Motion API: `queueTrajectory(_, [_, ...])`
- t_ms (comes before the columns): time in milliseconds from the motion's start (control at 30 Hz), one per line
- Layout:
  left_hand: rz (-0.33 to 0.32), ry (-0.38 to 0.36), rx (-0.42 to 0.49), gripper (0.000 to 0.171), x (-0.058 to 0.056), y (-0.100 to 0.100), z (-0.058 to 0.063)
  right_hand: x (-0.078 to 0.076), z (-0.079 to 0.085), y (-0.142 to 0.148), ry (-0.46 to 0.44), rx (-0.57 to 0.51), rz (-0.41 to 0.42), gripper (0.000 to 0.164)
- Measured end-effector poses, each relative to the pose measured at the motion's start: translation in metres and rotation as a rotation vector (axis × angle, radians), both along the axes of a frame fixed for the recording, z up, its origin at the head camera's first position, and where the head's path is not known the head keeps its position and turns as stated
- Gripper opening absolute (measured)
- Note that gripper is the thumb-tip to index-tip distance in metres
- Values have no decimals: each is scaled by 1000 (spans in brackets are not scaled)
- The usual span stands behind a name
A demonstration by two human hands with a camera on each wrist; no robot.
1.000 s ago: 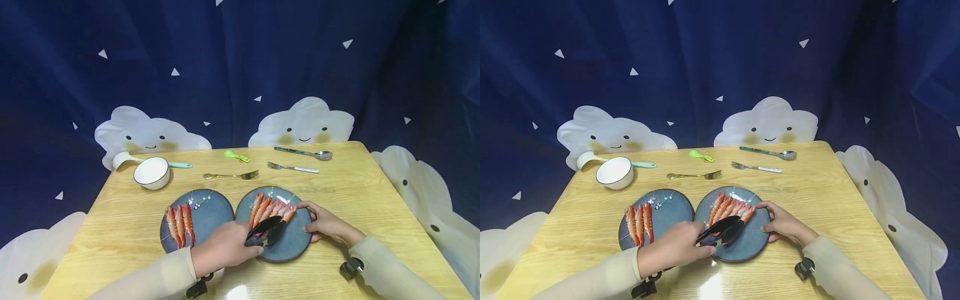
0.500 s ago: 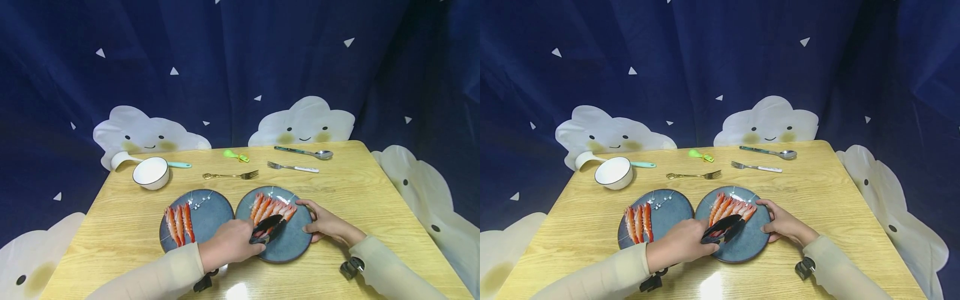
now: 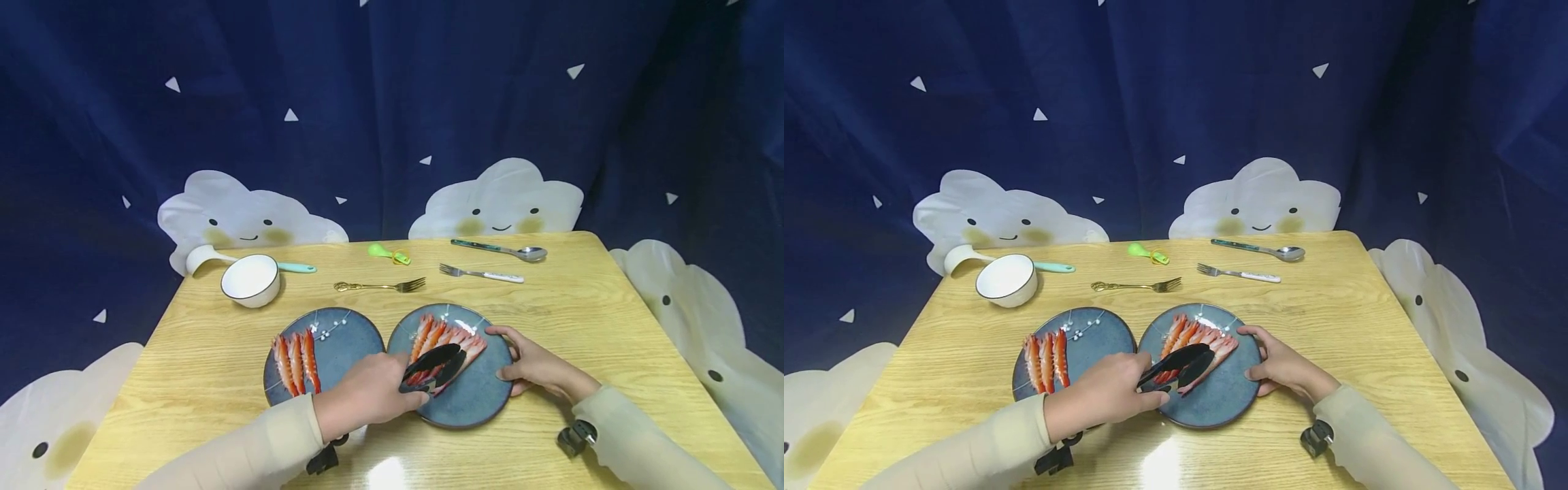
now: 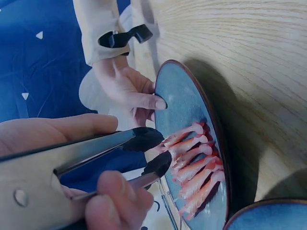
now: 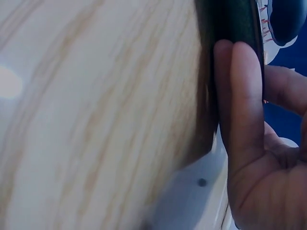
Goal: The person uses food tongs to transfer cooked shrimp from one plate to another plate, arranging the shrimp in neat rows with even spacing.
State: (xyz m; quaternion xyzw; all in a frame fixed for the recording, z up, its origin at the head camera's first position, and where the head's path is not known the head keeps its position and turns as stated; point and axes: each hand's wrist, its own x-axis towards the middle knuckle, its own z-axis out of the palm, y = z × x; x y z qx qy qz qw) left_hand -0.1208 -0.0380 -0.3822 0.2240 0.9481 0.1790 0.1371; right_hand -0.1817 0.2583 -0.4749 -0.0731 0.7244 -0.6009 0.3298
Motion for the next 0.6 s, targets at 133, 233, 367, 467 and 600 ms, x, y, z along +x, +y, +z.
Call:
queueTrajectory(133, [-14, 19, -33, 50, 2, 1, -1, 2, 2, 0, 4, -13, 5, 78])
queueTrajectory(233, [-30, 56, -65, 56, 4, 3, -4, 2, 2, -1, 0, -16, 2, 78])
queueTrajectory(367, [-43, 111, -90, 57, 6, 5, -8, 3, 2, -1, 0, -10, -4, 78])
queueTrajectory(467, [-53, 134, -91, 50, 5, 7, -8, 3, 3, -1, -3, -6, -8, 79])
queueTrajectory(600, [-46, 120, -56, 44, 4, 8, -9, 2, 3, -1, -7, -2, -9, 79])
